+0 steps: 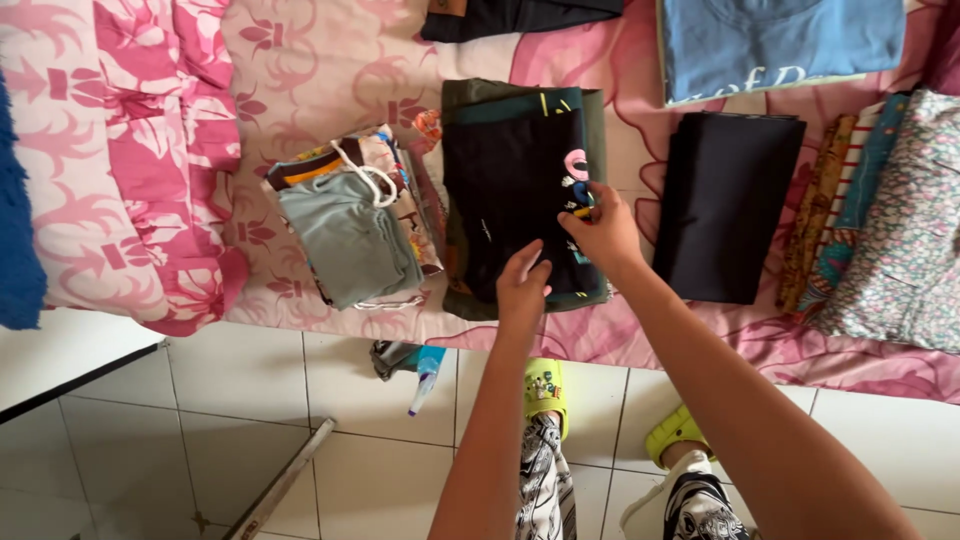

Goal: Organizing and arranging different pieces of clothing on a bed.

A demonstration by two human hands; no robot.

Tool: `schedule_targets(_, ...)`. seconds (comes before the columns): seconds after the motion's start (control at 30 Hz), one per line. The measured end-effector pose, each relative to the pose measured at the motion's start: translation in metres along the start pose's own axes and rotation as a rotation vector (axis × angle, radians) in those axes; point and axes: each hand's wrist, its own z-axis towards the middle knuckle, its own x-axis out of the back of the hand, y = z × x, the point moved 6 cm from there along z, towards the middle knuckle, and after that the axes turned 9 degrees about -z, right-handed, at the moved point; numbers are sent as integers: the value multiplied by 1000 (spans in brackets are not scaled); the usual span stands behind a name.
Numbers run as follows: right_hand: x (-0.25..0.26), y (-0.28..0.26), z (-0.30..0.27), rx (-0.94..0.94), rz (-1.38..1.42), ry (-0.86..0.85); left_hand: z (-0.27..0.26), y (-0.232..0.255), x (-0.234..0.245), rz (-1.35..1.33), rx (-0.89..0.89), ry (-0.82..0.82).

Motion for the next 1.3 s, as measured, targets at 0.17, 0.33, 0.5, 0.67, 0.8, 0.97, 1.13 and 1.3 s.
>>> schedule_targets(0.17,-5,-18,1,-122,77,-129,12,8,1,20,-2,-10)
schedule_targets(0.33,0,-35,-7,-65,188,-229,19,24,-12,-34,-242,-141)
schedule_targets(0.5,42,-21,-18,147,403,-70,-46,110,-66,125,-76,-54)
schedule_targets(0.67,125,0,-23,-369,840,-114,-64,149,-156,183,-226,-299)
schedule_targets(0.8,183,15,36,-342,1158,0,-25,150,-220,-91,-277,-422)
schedule_targets(0.97,230,39,118,-132,1397,66,7,169,-264,-210,-309,-415)
schedule_targets(1.13,192,142,212,-40,1553,67,48,145,-266,-217,-285,-322)
schedule_targets(1.3,144,205,225,-488,1425,207,77,103,-257,-231,-153,-274)
